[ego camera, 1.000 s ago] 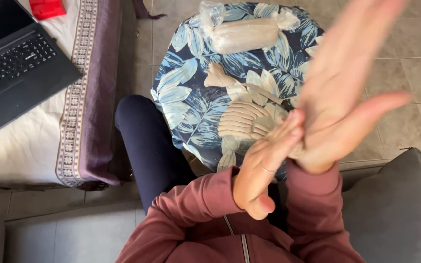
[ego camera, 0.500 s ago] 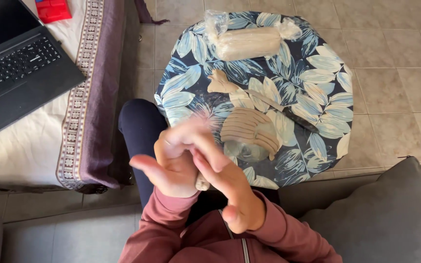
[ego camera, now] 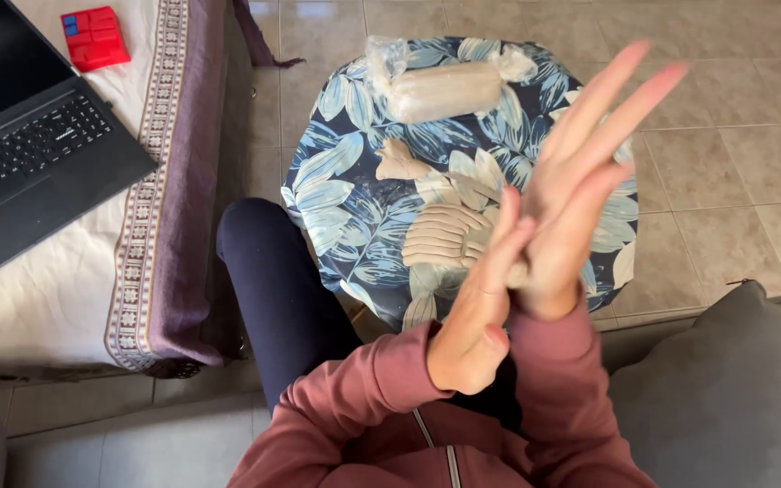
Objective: Apply clay strips to a glass bowl to create a textured pattern.
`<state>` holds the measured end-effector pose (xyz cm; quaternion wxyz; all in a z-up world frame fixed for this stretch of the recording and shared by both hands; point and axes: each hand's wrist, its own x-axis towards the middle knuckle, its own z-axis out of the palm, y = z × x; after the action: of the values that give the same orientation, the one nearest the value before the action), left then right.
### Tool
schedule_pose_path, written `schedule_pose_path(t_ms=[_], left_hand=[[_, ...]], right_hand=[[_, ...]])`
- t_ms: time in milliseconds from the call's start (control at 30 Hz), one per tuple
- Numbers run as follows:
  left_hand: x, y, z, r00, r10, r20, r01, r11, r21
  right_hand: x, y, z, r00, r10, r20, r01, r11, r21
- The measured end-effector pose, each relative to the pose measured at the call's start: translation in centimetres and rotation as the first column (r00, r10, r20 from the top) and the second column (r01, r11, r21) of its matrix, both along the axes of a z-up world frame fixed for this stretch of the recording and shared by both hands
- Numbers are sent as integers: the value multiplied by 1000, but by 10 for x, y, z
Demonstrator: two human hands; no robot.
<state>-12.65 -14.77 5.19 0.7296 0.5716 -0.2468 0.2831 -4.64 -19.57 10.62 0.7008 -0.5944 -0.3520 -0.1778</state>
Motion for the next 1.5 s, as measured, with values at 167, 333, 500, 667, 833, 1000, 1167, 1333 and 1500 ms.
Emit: schedule_pose_path(t_ms=[167, 333, 500, 667, 833, 1000, 1167, 1333, 1500], left_hand=[[4, 3, 3, 995, 68, 75, -77, 989, 127], [22, 47, 7, 995, 21, 93, -5, 985, -175], [12, 93, 11, 981, -189, -48, 162, 928, -335], [25, 64, 2, 951, 285, 117, -280, 958, -58], [6, 13, -9, 989, 135, 57, -140, 986, 89], [-3, 5, -5, 998, 52, 27, -55, 987, 153], [18, -17, 13, 853, -210, 479, 518, 462, -720], [25, 59, -2, 989, 124, 84, -98, 959, -265], [27, 46, -8, 976, 180, 119, -119, 909, -399]], right_hand=[[19, -2, -4, 982, -85, 166, 93, 995, -39], [-52, 14, -42, 986, 147, 84, -125, 967, -224], [-96, 7, -69, 895, 440, -76, -432, 810, -397], [-98, 24, -76, 954, 216, -207, -256, 947, -193], [-37, 0, -19, 997, 35, -70, -50, 972, -230], [-21, 3, -1, 1000, 14, -10, -15, 994, -111], [-58, 16, -31, 993, 120, 7, -112, 944, -311], [-101, 15, -55, 985, 172, -3, -159, 903, -399], [-94, 9, -54, 987, 56, -149, -77, 988, -135]])
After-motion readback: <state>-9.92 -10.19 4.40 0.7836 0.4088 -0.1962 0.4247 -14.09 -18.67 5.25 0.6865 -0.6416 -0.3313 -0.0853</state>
